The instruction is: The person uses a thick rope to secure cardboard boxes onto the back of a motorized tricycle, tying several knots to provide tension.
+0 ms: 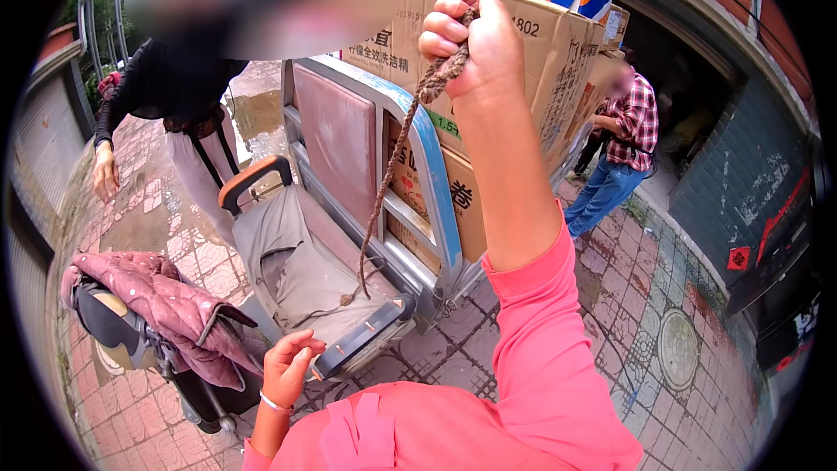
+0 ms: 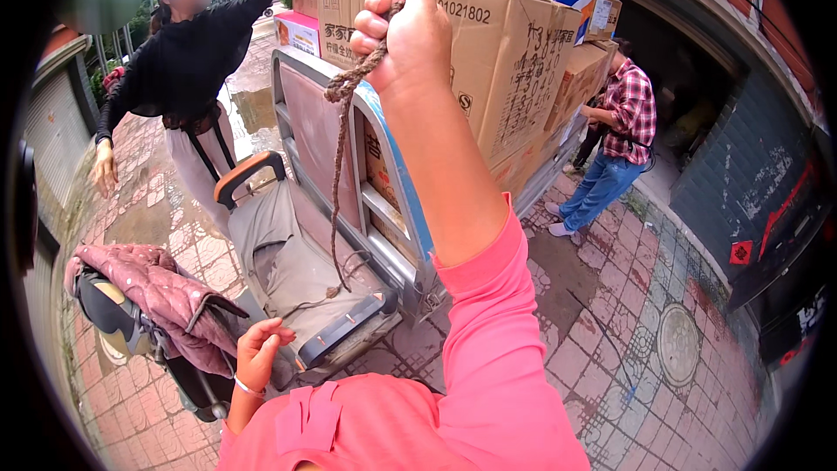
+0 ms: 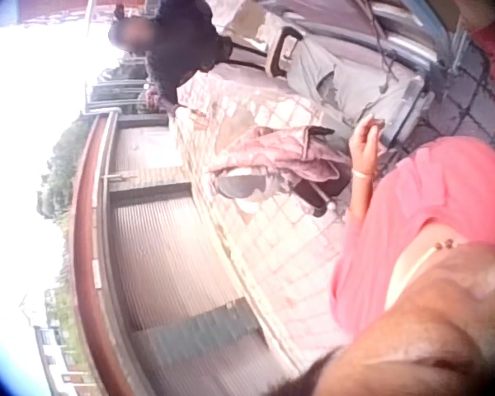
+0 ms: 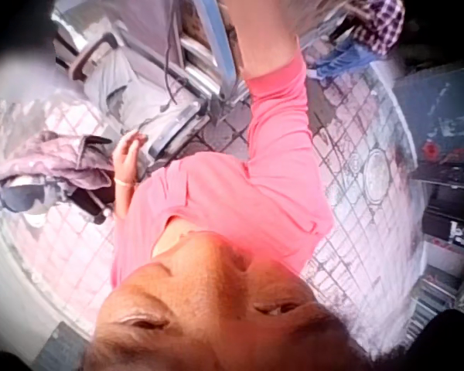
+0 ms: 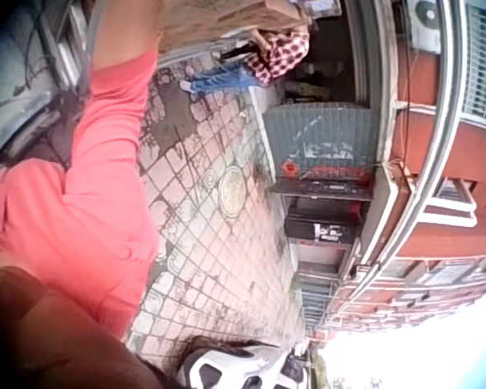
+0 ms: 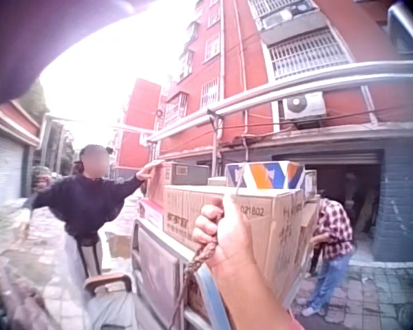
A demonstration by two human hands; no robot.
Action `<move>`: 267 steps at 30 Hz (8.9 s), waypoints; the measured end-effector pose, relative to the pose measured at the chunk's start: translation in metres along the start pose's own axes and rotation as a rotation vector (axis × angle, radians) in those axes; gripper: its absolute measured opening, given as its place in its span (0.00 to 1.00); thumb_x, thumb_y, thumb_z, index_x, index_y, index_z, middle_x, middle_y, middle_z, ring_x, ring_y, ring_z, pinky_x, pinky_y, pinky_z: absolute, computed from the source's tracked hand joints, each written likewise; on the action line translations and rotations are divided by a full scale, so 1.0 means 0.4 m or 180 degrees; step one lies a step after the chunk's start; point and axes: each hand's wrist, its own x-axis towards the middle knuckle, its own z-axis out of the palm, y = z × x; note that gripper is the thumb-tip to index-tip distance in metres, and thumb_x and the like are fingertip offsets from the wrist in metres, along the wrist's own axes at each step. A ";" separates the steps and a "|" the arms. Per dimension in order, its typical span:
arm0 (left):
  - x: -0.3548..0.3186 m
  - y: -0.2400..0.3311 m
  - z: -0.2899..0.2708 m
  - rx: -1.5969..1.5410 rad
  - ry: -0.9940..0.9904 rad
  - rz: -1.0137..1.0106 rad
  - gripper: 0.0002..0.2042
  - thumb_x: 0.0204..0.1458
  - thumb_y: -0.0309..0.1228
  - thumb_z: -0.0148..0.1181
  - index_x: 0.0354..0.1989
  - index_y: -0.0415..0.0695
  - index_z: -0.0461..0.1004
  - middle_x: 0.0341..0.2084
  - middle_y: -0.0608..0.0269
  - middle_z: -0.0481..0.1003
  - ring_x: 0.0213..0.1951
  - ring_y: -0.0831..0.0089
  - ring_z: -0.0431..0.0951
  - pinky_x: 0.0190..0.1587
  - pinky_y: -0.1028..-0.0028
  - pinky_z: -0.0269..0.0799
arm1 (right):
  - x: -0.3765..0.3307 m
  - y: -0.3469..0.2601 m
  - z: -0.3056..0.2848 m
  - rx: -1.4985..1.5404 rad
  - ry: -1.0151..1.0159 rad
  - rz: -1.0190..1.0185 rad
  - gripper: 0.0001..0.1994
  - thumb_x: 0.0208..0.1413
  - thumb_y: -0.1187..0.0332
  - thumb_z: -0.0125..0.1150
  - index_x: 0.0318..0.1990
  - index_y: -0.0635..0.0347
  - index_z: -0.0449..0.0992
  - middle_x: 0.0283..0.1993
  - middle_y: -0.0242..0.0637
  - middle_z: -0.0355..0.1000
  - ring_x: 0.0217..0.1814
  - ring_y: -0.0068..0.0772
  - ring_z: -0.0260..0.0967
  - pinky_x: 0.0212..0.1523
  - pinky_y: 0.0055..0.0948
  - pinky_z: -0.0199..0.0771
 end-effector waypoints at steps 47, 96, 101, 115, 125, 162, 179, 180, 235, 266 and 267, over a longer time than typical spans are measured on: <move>0.400 -0.278 0.342 0.0237 -0.0443 0.0474 0.11 0.60 0.30 0.45 0.46 0.42 0.72 0.13 0.71 0.62 0.17 0.84 0.63 0.17 0.80 0.59 | -0.331 0.112 -0.480 -0.2801 0.0233 -0.0302 0.17 0.62 0.63 0.46 0.49 0.68 0.69 0.38 0.39 0.74 0.39 0.26 0.72 0.43 0.25 0.72; 0.555 -0.677 0.511 0.2593 -0.1189 0.0396 0.12 0.51 0.31 0.52 0.42 0.38 0.72 0.36 0.49 0.74 0.39 0.56 0.73 0.41 0.64 0.68 | -0.507 0.419 -1.334 -0.2937 -0.0694 0.2105 0.18 0.55 0.69 0.54 0.54 0.64 0.68 0.59 0.44 0.64 0.59 0.35 0.60 0.58 0.30 0.60; 0.549 -0.658 0.523 0.2332 -0.1162 0.0433 0.10 0.51 0.30 0.53 0.39 0.37 0.73 0.35 0.53 0.74 0.38 0.64 0.72 0.41 0.66 0.68 | -0.508 0.484 -1.377 -0.1843 -0.0403 0.2172 0.18 0.59 0.68 0.48 0.55 0.64 0.66 0.59 0.43 0.63 0.59 0.35 0.61 0.58 0.31 0.62; 0.598 -0.569 0.597 0.3368 -0.1223 0.1065 0.16 0.49 0.41 0.55 0.38 0.42 0.76 0.34 0.51 0.76 0.37 0.54 0.75 0.38 0.61 0.70 | -0.517 0.567 -1.409 0.0716 0.0578 0.1904 0.17 0.62 0.68 0.42 0.56 0.65 0.65 0.59 0.41 0.63 0.57 0.35 0.62 0.57 0.32 0.65; 0.561 -0.632 0.531 0.2391 -0.0886 0.0486 0.12 0.49 0.33 0.54 0.38 0.39 0.74 0.35 0.47 0.75 0.36 0.52 0.75 0.37 0.63 0.70 | -0.527 0.543 -1.361 0.0042 0.0351 0.2312 0.16 0.61 0.69 0.45 0.54 0.64 0.65 0.56 0.39 0.64 0.54 0.32 0.62 0.54 0.30 0.64; 0.530 -0.873 0.557 0.0428 -0.0398 -0.0932 0.07 0.45 0.23 0.47 0.24 0.33 0.71 0.16 0.61 0.68 0.22 0.73 0.67 0.24 0.68 0.64 | -0.527 0.383 -1.377 -0.1415 -0.0002 0.2699 0.08 0.58 0.71 0.48 0.44 0.60 0.70 0.40 0.36 0.68 0.36 0.26 0.64 0.34 0.25 0.64; 0.525 -0.816 0.526 0.1655 -0.1043 0.0150 0.11 0.46 0.28 0.49 0.35 0.42 0.76 0.35 0.52 0.75 0.42 0.58 0.73 0.46 0.63 0.68 | -0.529 0.423 -1.337 -0.1241 0.0127 0.2547 0.06 0.57 0.72 0.49 0.39 0.58 0.72 0.32 0.34 0.69 0.27 0.23 0.65 0.25 0.22 0.63; 0.531 -0.822 0.532 0.1665 -0.1018 0.0245 0.10 0.47 0.28 0.49 0.34 0.41 0.76 0.35 0.52 0.75 0.42 0.58 0.73 0.46 0.63 0.68 | -0.536 0.420 -1.335 -0.1238 0.0199 0.2497 0.06 0.57 0.72 0.49 0.39 0.58 0.72 0.32 0.34 0.69 0.27 0.23 0.65 0.24 0.22 0.63; 0.151 -0.346 0.555 0.1945 -0.2500 0.1960 0.17 0.49 0.38 0.51 0.13 0.42 0.71 0.15 0.52 0.70 0.23 0.53 0.68 0.35 0.59 0.62 | -0.719 0.249 -0.885 -0.0113 0.2451 0.2696 0.24 0.62 0.56 0.39 0.52 0.73 0.58 0.49 0.59 0.67 0.47 0.53 0.70 0.48 0.51 0.70; 0.098 -0.264 0.449 0.1864 -0.2775 0.1919 0.10 0.48 0.31 0.51 0.21 0.42 0.76 0.16 0.55 0.70 0.24 0.55 0.69 0.34 0.61 0.63 | -0.707 0.333 -0.858 0.0872 0.3347 0.1702 0.06 0.57 0.66 0.43 0.35 0.55 0.66 0.16 0.22 0.53 0.10 0.17 0.42 0.11 0.20 0.38; 0.100 -0.262 0.459 0.1900 -0.2822 0.1915 0.10 0.48 0.32 0.51 0.22 0.42 0.76 0.16 0.55 0.70 0.24 0.55 0.69 0.34 0.61 0.63 | -0.711 0.324 -0.864 0.0823 0.3370 0.1624 0.06 0.57 0.66 0.43 0.35 0.55 0.66 0.16 0.21 0.53 0.10 0.17 0.42 0.11 0.20 0.38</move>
